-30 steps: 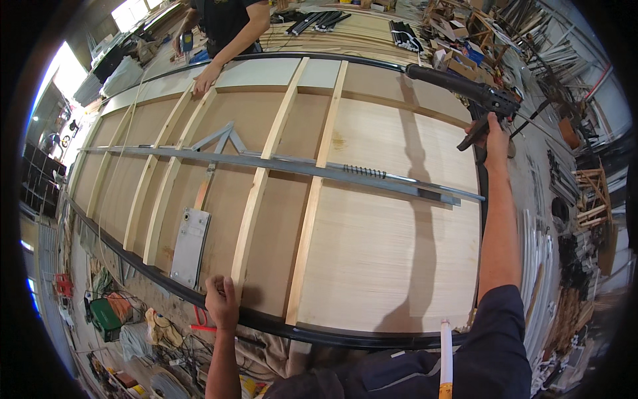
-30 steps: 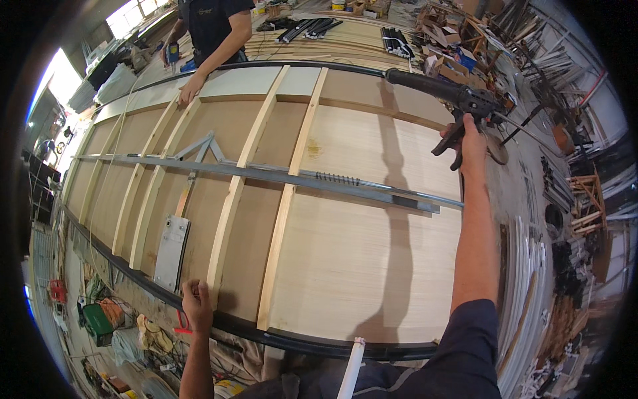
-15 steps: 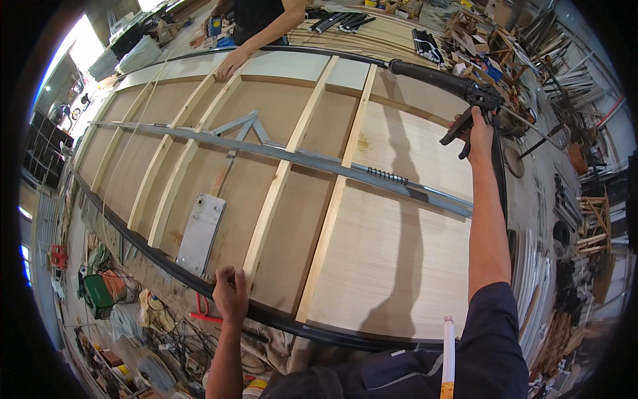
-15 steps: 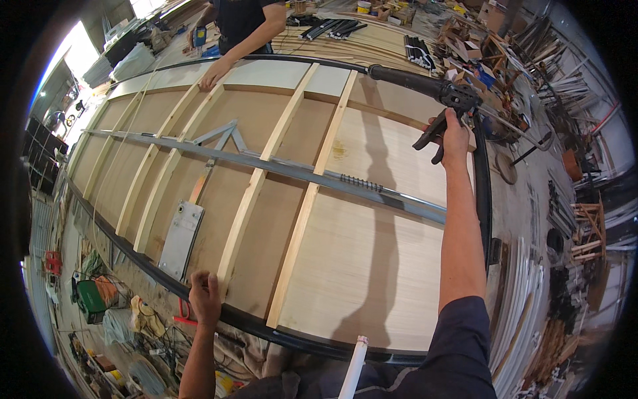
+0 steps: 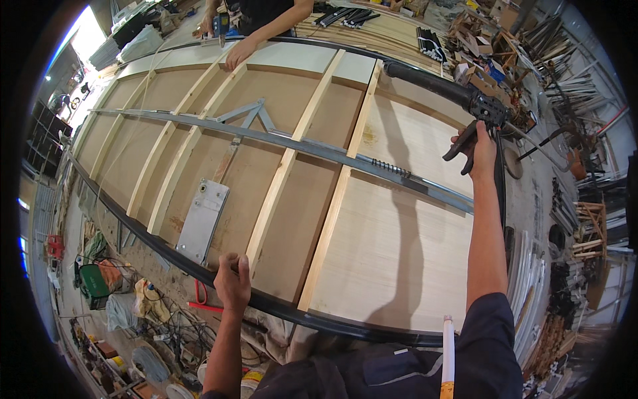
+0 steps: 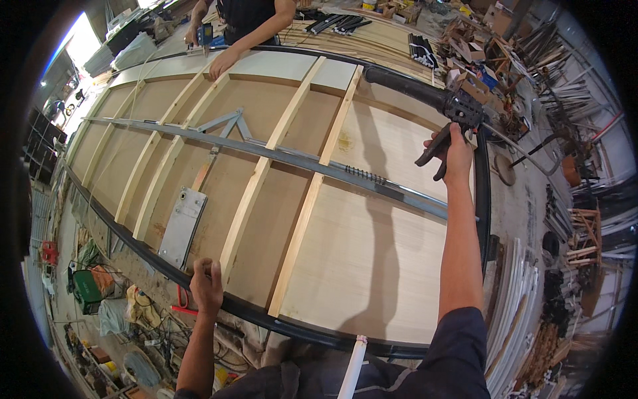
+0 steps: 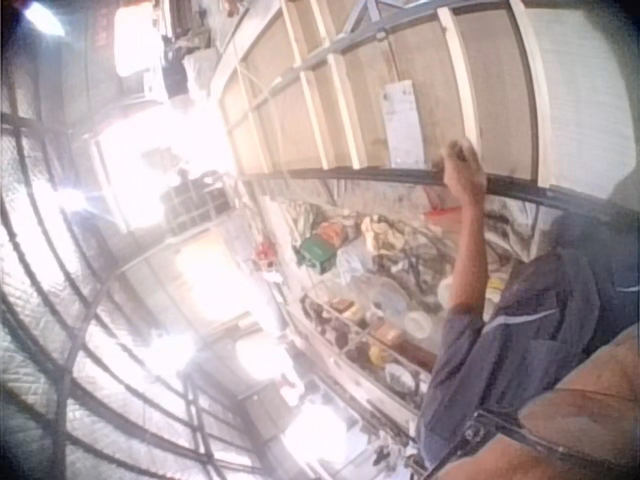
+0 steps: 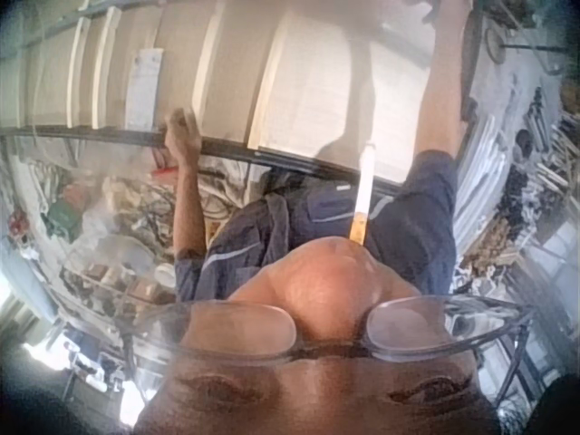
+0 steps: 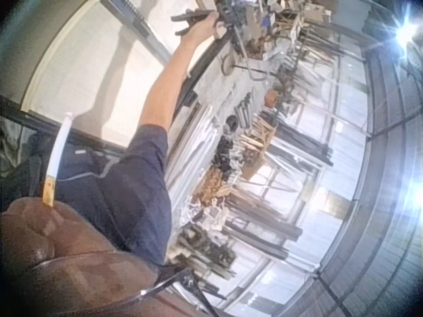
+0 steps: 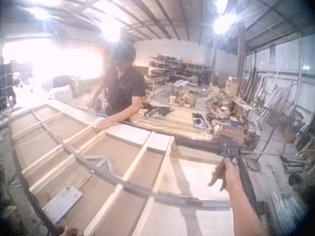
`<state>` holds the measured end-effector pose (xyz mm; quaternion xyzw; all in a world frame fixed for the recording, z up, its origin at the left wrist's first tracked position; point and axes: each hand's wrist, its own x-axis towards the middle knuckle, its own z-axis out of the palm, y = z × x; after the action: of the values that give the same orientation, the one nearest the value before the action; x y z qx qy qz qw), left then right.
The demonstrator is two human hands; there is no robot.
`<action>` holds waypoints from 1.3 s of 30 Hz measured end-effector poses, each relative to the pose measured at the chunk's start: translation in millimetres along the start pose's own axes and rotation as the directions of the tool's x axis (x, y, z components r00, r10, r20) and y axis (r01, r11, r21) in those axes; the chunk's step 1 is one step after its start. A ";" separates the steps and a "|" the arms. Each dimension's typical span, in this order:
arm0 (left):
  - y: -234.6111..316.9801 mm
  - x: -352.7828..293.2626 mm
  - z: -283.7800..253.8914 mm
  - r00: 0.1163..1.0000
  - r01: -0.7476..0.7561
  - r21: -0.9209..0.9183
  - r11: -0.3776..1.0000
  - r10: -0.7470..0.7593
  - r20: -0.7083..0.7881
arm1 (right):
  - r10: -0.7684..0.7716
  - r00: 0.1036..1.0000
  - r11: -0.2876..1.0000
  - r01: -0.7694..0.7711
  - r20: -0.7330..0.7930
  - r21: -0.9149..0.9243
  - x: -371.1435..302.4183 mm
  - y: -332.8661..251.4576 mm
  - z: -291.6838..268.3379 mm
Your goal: The person applies sealant to a metal frame using a caulking gun, then retrieves a large wooden panel from bubble wrap and places it onto the frame. The person adjusts the panel and secures it with a clamp.
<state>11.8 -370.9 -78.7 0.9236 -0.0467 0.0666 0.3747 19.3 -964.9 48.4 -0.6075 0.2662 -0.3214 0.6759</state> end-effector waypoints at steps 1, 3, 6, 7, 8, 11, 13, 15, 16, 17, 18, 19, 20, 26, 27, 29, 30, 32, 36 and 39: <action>-0.1 0.0 1.9 1.000 0.019 0.003 1.000 -0.019 -0.007 | -0.003 1.000 1.000 0.003 -0.025 -0.004 -5.2 -1.6 -1.4; 1.5 0.6 2.0 0.999 0.046 0.015 0.999 -0.046 -0.009 | -0.015 0.999 1.000 0.015 -0.029 0.005 -18.3 -6.8 -2.7; 1.5 -0.3 -0.8 0.999 0.048 0.037 0.998 -0.048 -0.010 | -0.005 1.000 1.000 0.004 -0.029 -0.016 -41.8 -12.3 -2.6; -2.2 -0.7 1.0 0.999 0.031 0.033 0.999 -0.031 -0.022 | 0.003 1.000 1.000 -0.004 -0.028 -0.029 -50.5 -14.0 -2.0; -3.8 -0.9 1.9 0.999 0.011 0.028 1.000 -0.010 -0.030 | 0.011 0.999 0.999 -0.012 -0.032 -0.043 -60.7 -16.7 -3.3; -0.7 -0.6 0.5 0.998 -0.033 -0.009 0.999 0.033 -0.044 | 0.031 0.999 0.996 -0.032 -0.019 -0.080 -87.4 -23.5 -8.3; 1.2 -1.5 -3.2 0.999 -0.023 -0.029 0.999 0.022 -0.031 | 0.020 1.000 0.993 -0.022 -0.015 -0.117 -106.6 -24.3 -9.8; 4.8 -0.7 -3.9 1.000 -0.007 -0.041 0.999 0.006 -0.013 | 0.004 1.000 0.994 -0.007 -0.029 -0.110 -124.5 -27.7 -11.2; 7.5 -0.3 -3.9 1.000 0.006 -0.038 0.999 -0.006 -0.004 | -0.004 0.999 0.994 0.000 -0.035 -0.106 -133.2 -29.7 -11.9; 8.2 -0.3 -5.0 1.000 0.018 -0.036 0.999 -0.017 0.004 | 0.003 0.999 0.995 -0.007 -0.041 -0.102 -141.8 -31.9 -12.7; 5.2 -0.7 -6.1 1.000 0.012 -0.022 1.000 -0.012 0.003 | 0.016 0.999 0.995 -0.021 -0.049 -0.099 -151.2 -32.8 -13.1; 1.7 -0.8 -5.5 1.000 0.006 -0.013 1.000 -0.006 0.002 | 0.025 0.998 0.995 -0.030 -0.058 -0.097 -160.7 -35.8 -13.0; -2.3 -1.7 -4.1 1.000 0.003 -0.003 1.000 -0.003 0.001 | 0.035 0.997 0.994 -0.042 -0.066 -0.098 -170.6 -37.8 -13.3; -8.9 -1.4 -2.9 0.996 -0.085 -0.029 0.996 0.084 -0.021 | 0.031 0.997 0.990 -0.040 -0.068 -0.136 -226.2 -46.9 -18.8; -8.7 -1.3 -2.8 0.996 -0.086 -0.041 0.995 0.085 -0.015 | 0.022 0.998 0.988 -0.031 -0.059 -0.153 -235.5 -49.0 -19.1; -8.6 -0.9 -3.0 0.996 -0.087 -0.062 0.994 0.087 -0.002 | 0.015 0.998 0.985 -0.023 -0.053 -0.168 -255.1 -52.9 -18.2; -8.5 -0.8 -3.2 0.996 -0.091 -0.067 0.994 0.091 -0.006 | 0.016 0.998 0.986 -0.026 -0.057 -0.167 -265.3 -54.9 -16.8; -6.5 -0.8 -3.2 0.995 -0.100 -0.080 0.992 0.099 -0.014 | 0.021 0.997 0.986 -0.033 -0.076 -0.166 -286.0 -56.7 -14.5; -11.1 -0.3 -7.1 0.993 -0.120 -0.108 0.987 0.121 0.000 | 0.040 0.994 0.976 -0.061 -0.102 -0.209 -327.8 -55.8 -13.4; -15.2 1.9 -7.4 0.981 -0.194 -0.123 0.973 0.190 -0.048 | 0.072 0.992 0.958 -0.099 -0.108 -0.268 -357.6 -55.2 -12.8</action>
<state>15.1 -354.9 -83.6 0.8877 -0.1331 0.1159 0.4252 -229.5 -705.2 90.7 -0.6662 0.3665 -0.2814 0.5853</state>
